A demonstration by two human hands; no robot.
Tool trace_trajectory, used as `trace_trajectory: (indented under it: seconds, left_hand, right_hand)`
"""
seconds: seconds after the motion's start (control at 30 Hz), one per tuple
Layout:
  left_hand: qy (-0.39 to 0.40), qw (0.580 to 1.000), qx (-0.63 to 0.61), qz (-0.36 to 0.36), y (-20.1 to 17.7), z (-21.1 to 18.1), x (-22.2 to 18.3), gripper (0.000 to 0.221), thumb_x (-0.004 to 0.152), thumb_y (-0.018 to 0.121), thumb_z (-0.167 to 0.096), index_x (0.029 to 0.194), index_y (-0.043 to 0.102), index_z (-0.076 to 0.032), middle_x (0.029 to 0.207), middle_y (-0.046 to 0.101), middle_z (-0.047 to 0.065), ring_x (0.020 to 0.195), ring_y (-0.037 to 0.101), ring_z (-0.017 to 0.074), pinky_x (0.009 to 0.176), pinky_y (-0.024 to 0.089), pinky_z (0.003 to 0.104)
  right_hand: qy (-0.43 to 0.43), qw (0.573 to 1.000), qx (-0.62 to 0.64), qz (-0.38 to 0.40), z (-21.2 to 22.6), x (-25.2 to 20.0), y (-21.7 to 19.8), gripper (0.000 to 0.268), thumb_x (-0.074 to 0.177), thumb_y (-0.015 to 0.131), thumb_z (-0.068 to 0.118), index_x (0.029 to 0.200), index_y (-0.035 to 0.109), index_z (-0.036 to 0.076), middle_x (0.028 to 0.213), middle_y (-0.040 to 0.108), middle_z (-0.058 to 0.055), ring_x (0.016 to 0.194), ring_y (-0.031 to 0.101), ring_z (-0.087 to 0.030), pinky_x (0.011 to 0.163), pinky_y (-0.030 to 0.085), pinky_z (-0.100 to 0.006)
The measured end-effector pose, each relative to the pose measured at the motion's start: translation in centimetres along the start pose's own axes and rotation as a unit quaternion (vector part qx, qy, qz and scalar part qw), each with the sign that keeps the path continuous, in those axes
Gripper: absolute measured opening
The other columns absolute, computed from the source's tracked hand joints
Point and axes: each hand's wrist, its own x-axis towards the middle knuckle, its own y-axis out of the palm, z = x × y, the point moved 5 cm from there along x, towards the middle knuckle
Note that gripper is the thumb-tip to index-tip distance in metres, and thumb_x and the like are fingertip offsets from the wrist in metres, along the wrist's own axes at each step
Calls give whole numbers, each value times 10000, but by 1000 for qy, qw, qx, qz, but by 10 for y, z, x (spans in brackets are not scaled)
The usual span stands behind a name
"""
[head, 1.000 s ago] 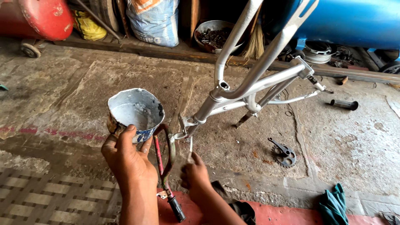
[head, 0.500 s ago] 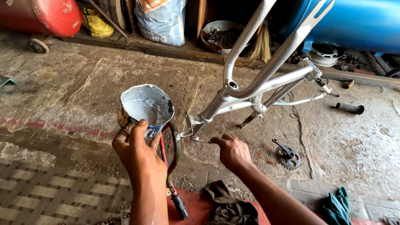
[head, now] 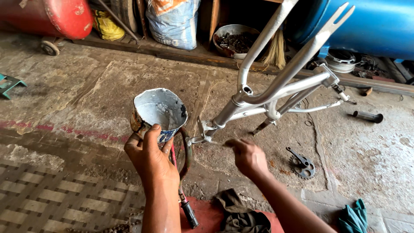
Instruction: The person applies paint to a bicycle frame using a small brush, dipping it into a can of white paint and coating various parts of the metal tubing.
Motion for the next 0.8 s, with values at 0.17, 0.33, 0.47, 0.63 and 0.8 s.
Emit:
trace_trajectory:
  seconds: [0.17,0.33,0.47,0.63,0.8]
  left_hand:
    - [-2,1000,-12,-12,0,5,-2,419,795,737,-152,1094,455,-70,1097,615,110,959,650,216,813,569,438]
    - [5,1000,0,16,0,0,-1,397,804,727,-163,1119,522,-36,1099,636,97,965,649,201,805,563,419]
    - [6,1000,-2,0,2,1,-1,385,803,730,-154,1085,494,-36,1082,621,106,933,637,192,766,568,394]
    - [11,1000,-7,16,7,-1,-4,386,802,725,-142,1075,481,-20,1086,628,126,905,670,174,729,592,337]
    - [21,999,-28,22,2,-3,-1,423,810,736,-138,1104,465,-2,1093,627,141,898,646,194,692,527,352]
  right_hand:
    - [130,983,-70,112,20,-10,22,406,1131,373,214,1251,733,358,1377,620,-55,606,624,-175,465,471,-297]
    - [-6,995,-100,-20,29,-7,1,392,1040,462,89,1151,781,289,988,757,-82,751,619,-195,723,520,-368]
    - [-77,980,-180,20,54,-7,-6,395,947,550,-7,1128,778,259,1066,739,-75,872,615,-183,838,494,-390]
    - [-161,936,-302,81,107,7,-1,256,945,597,52,1143,738,134,1140,704,-100,956,602,-200,842,504,-351]
    - [-21,982,-168,85,93,-5,-22,347,990,548,68,1218,725,261,1164,711,-37,826,620,-149,731,523,-316]
